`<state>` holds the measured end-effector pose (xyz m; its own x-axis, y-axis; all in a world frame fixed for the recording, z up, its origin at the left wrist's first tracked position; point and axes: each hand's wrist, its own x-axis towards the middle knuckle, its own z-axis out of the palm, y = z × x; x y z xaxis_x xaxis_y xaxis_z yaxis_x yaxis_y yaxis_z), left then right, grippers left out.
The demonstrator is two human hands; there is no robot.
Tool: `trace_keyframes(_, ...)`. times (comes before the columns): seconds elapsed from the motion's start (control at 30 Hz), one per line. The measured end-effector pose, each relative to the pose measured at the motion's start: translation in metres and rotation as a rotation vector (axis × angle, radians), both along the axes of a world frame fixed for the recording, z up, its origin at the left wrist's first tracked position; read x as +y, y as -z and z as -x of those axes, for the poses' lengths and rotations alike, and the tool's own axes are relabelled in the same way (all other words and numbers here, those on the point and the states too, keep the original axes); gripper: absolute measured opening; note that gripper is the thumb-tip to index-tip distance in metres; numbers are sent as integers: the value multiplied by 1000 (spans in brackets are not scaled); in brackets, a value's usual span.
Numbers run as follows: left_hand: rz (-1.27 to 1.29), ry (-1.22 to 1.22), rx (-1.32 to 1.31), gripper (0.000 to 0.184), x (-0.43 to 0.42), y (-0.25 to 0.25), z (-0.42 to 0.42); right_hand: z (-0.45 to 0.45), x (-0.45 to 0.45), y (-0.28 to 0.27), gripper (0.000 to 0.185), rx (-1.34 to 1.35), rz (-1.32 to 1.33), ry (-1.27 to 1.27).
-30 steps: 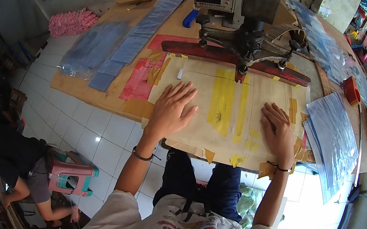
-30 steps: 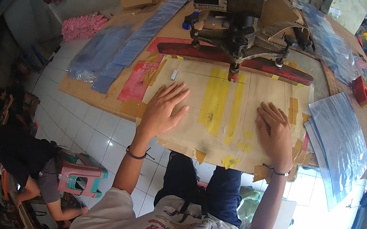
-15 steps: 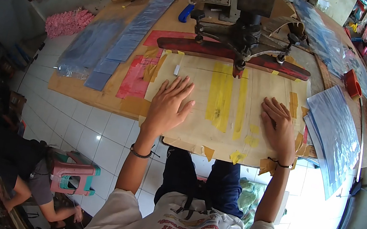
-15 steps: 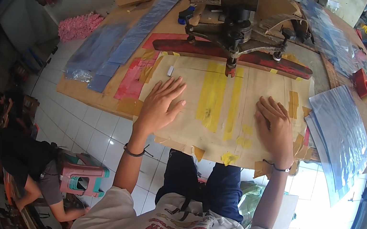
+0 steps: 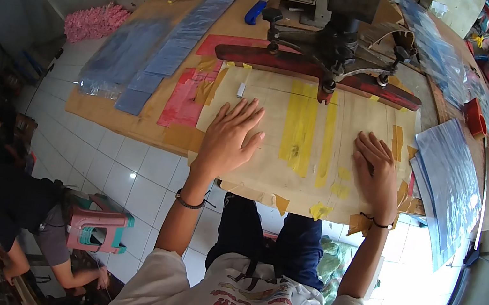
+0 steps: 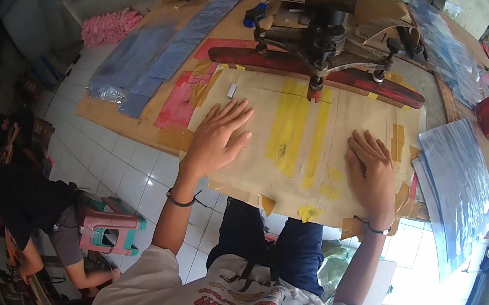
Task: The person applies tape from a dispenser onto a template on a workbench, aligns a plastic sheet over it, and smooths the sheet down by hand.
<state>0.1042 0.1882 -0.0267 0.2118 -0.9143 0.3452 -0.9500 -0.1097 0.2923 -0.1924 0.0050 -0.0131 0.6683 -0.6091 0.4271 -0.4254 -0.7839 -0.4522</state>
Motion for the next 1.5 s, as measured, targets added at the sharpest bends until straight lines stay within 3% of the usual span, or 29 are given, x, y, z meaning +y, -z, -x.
trace_keyframes(1.5, 19, -39, -16, 50, -4, -1, 3, -3, -2, -2, 28, -17, 3, 19)
